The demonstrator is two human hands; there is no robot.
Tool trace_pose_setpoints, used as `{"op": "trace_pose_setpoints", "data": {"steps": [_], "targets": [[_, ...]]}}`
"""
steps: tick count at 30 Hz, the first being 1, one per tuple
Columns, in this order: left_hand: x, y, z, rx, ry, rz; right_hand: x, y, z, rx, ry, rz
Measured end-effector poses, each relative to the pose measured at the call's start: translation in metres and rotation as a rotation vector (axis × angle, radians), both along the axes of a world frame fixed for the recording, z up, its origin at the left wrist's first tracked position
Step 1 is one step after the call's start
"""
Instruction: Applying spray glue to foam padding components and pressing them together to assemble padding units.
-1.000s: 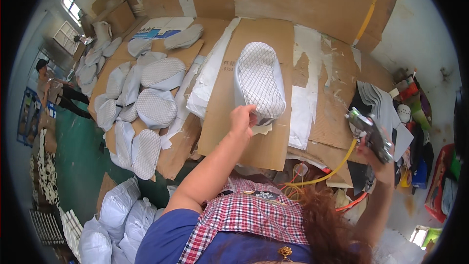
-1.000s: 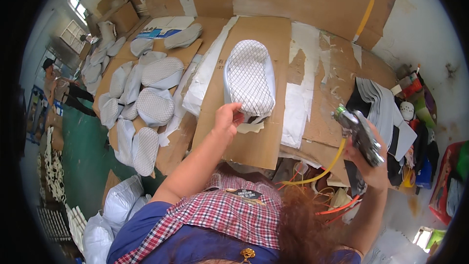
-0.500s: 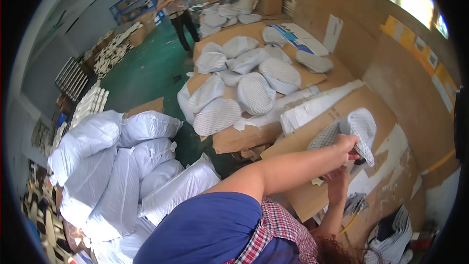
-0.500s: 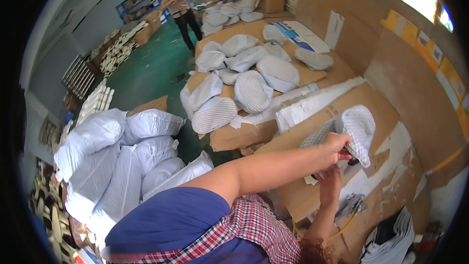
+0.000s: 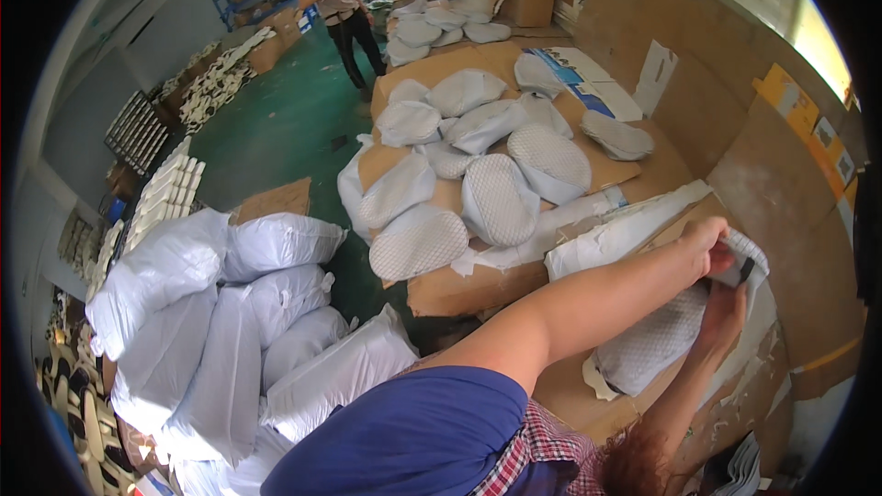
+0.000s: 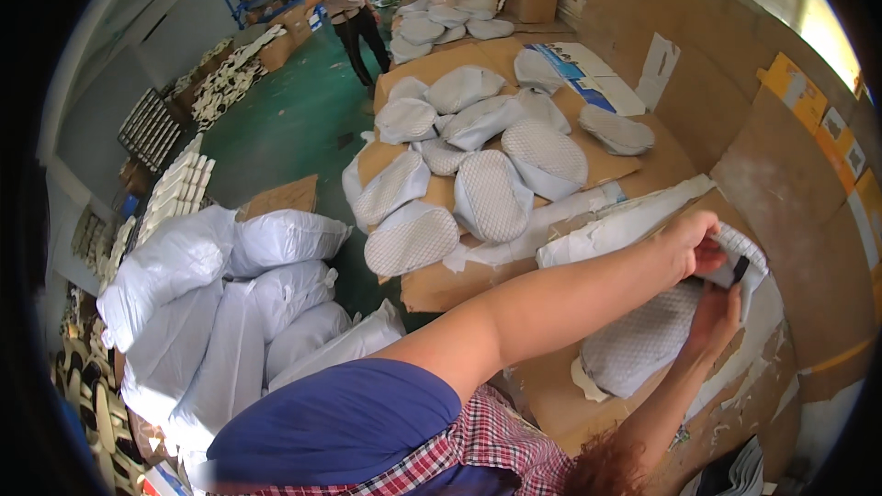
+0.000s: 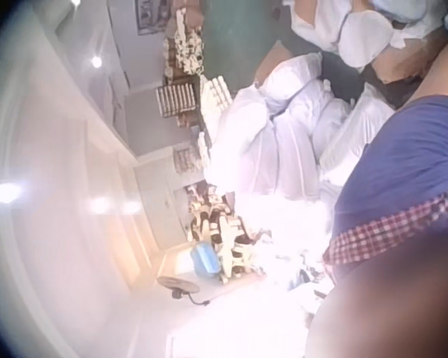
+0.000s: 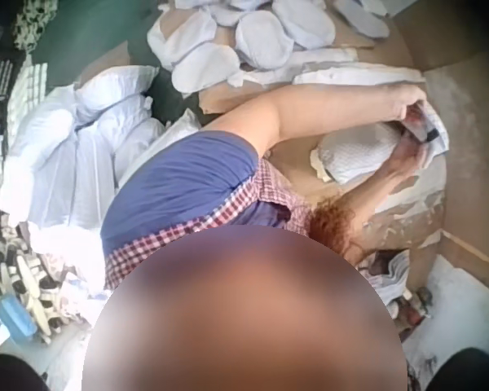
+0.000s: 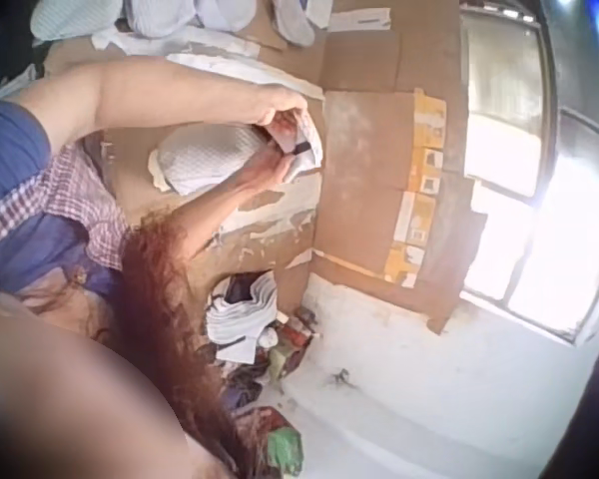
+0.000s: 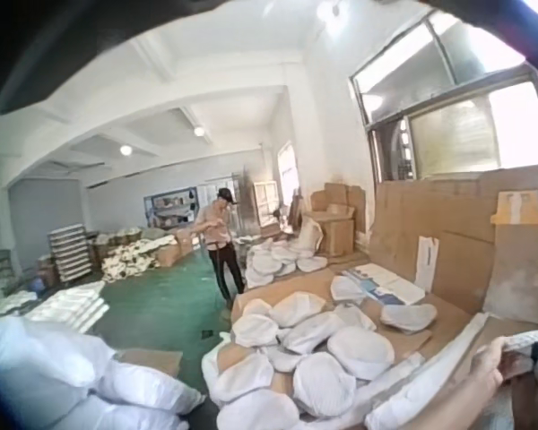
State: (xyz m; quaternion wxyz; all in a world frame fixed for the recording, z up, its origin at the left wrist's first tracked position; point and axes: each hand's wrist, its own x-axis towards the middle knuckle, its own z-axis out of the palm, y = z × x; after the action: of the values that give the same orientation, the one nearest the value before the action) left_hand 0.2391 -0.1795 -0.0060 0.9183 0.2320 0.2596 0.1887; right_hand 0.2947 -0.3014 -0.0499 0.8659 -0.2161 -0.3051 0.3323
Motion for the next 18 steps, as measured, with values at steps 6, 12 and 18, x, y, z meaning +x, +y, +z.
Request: {"op": "trace_pose_setpoints", "data": {"steps": [6, 12, 18], "targets": [[-0.006, 0.083, 0.084, 0.040, -0.251, 0.069, 0.039, 0.075, 0.070, -0.139, -0.142, -0.320], [-0.112, 0.146, 0.114, 0.098, -0.333, 0.279, -0.044, 0.175, 0.099, 0.095, -0.061, -0.110], [-0.163, 0.193, 0.098, 0.036, -0.358, 0.331, -0.096, 0.243, 0.101, 0.263, 0.108, 0.058]]}}
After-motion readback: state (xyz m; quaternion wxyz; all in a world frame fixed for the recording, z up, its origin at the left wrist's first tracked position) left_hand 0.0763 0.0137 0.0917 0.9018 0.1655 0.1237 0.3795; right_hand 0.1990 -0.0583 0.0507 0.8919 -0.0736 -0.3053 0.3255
